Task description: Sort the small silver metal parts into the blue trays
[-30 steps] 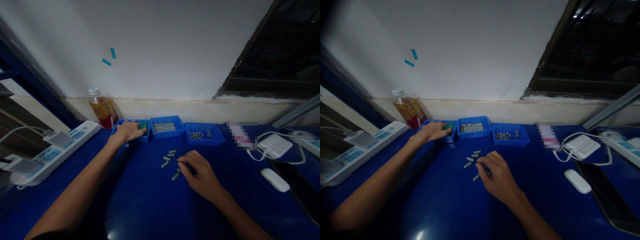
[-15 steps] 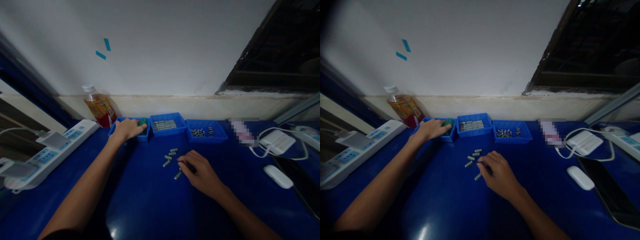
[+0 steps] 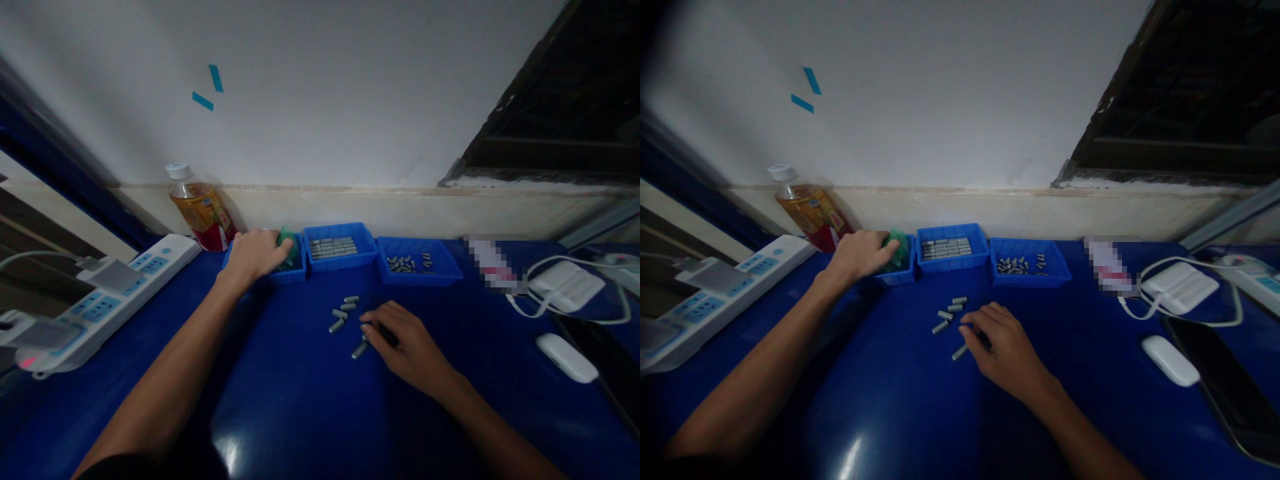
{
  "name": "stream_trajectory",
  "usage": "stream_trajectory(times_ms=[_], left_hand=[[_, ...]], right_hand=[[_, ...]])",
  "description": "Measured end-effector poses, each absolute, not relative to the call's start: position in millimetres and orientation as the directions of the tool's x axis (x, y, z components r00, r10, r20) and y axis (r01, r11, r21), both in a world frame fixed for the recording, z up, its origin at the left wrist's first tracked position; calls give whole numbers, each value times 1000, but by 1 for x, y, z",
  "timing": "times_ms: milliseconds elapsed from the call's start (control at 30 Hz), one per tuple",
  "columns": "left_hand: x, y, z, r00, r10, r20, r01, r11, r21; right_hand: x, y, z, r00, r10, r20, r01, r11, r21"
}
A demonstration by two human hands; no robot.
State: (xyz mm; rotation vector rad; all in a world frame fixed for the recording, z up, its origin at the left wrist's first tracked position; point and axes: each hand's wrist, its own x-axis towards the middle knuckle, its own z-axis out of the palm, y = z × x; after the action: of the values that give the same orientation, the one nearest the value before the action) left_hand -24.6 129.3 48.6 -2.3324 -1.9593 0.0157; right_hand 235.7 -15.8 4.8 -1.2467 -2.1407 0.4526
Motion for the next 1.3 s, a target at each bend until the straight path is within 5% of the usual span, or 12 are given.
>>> stream_trajectory(times_ms=[433,633,833,933,1100,1300], left_hand=[[-32,126,52,113,969,221,992,-122,26],[-35,110,91,17,869,494,950,-167,263],[-22,68,131,40,768,640,781,-423,459],[-9,46,139,156,791,592,752,-484,448],[17,32,127,374,877,301,814,-466,347],[30,40,94,415,906,82,893,-423,156]], right_hand=[[239,-14,3,-349,889,297,672,459,-581],[238,-13,3,-373,869,325,666,495,-559],[237,-12,2,-369,879,302,672,477,-566],[238,-12,0,-360,892,274,685,452,-572],[239,-11,-2,-360,878,314,692,477,-542],[239,-11,0,-369,877,307,700,480,-529]])
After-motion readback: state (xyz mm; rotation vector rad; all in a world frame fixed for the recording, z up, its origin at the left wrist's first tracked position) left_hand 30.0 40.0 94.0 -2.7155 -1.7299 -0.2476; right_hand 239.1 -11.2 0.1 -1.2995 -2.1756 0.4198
